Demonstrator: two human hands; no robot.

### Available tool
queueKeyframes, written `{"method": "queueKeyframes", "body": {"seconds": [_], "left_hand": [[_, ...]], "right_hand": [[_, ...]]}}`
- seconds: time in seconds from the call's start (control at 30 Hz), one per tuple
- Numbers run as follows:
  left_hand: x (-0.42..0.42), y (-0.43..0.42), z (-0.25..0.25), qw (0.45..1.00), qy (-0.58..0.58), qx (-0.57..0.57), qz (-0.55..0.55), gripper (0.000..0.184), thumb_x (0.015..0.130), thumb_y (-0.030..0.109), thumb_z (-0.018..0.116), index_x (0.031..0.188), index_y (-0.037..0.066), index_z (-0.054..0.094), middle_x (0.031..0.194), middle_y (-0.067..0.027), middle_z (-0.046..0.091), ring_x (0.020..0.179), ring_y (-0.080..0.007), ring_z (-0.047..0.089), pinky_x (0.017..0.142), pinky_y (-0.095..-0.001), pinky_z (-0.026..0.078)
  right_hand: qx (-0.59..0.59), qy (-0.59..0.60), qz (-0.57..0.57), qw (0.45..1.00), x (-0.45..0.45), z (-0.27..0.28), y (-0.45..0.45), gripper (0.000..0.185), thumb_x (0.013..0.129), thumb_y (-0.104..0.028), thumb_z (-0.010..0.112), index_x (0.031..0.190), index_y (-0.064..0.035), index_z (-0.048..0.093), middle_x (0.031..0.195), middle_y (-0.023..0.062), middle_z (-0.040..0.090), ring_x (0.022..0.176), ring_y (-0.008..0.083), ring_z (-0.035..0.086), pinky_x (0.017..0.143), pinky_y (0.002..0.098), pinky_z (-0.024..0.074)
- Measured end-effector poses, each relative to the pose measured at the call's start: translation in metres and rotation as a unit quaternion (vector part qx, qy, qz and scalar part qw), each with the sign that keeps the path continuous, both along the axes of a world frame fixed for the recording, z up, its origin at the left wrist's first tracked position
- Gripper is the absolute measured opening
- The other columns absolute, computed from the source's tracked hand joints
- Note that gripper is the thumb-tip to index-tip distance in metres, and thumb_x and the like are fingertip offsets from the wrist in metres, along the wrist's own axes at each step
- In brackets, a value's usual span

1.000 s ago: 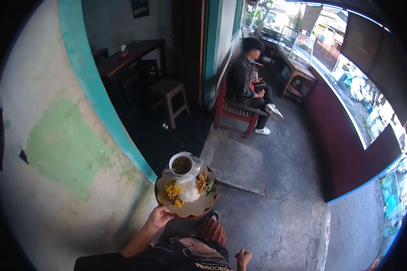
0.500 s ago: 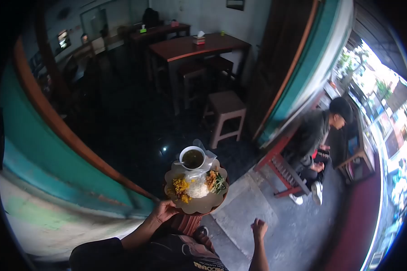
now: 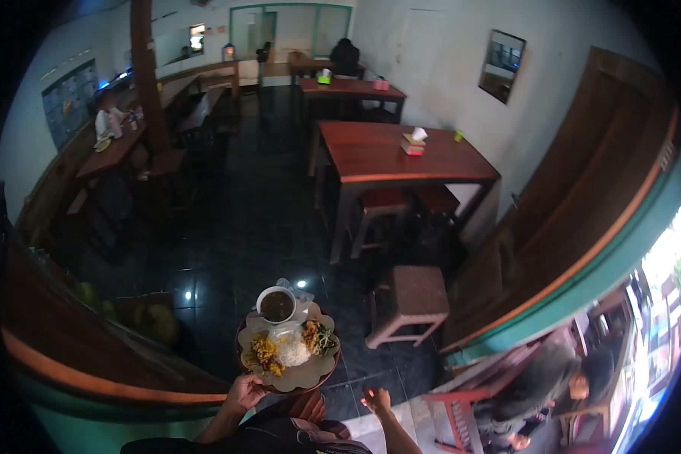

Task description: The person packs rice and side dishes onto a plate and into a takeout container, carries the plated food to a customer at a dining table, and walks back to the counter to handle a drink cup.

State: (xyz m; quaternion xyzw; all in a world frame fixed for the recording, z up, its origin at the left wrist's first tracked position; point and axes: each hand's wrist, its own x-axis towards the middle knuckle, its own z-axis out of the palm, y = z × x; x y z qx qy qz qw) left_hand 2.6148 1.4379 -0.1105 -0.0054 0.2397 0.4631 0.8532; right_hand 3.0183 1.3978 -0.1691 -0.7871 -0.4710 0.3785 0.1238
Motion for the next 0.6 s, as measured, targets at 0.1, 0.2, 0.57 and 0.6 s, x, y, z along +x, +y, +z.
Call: {"method": "queueKeyframes", "body": {"seconds": [0.1, 0.2, 0.57, 0.6], "left_hand": [[-0.009, 0.042, 0.059, 0.997, 0.049, 0.011, 0.063, 0.043, 0.075, -0.001, 0.047, 0.116, -0.012, 0.045, 0.115, -0.0213, 0.056, 0.106, -0.0328, 0.057, 0.092, -0.0474, 0.045], [-0.031, 0.109, 0.048, 0.994, 0.029, 0.012, 0.104, 0.038, 0.075, -0.001, 0.047, 0.112, -0.011, 0.048, 0.109, -0.0202, 0.059, 0.099, -0.0322, 0.060, 0.091, -0.0476, 0.047], [-0.037, 0.357, 0.082, 0.986, -0.007, 0.006, 0.167, 0.028, 0.072, -0.005, 0.049, 0.099, -0.007, 0.056, 0.104, -0.0148, 0.062, 0.092, -0.0264, 0.061, 0.085, -0.0427, 0.049], [-0.041, 0.383, 0.077, 0.979, -0.070, 0.030, 0.186, 0.030, 0.072, -0.005, 0.048, 0.100, -0.007, 0.056, 0.105, -0.0147, 0.062, 0.090, -0.0259, 0.062, 0.083, -0.0421, 0.050]], "right_hand": [[0.002, -0.063, 0.012, 0.998, 0.043, -0.023, 0.016, 0.029, 0.088, -0.024, 0.054, 0.074, -0.0019, 0.068, 0.067, 0.0067, 0.069, 0.056, 0.0133, 0.066, 0.052, 0.0256, 0.0529], [0.008, 0.173, -0.256, 0.951, 0.033, 0.015, 0.054, 0.027, 0.086, -0.019, 0.056, 0.075, 0.0047, 0.065, 0.067, 0.0136, 0.067, 0.053, 0.0189, 0.065, 0.047, 0.0312, 0.0553], [-0.044, -0.137, 0.045, 0.989, 0.097, -0.040, 0.284, 0.035, 0.087, -0.031, 0.051, 0.070, -0.0070, 0.069, 0.065, 0.0051, 0.068, 0.050, 0.0122, 0.061, 0.056, 0.0264, 0.0502], [-0.043, -0.131, 0.052, 0.989, 0.077, -0.021, 0.325, 0.035, 0.087, -0.031, 0.051, 0.070, -0.0070, 0.069, 0.065, 0.0051, 0.068, 0.050, 0.0122, 0.061, 0.056, 0.0264, 0.0502]]}}
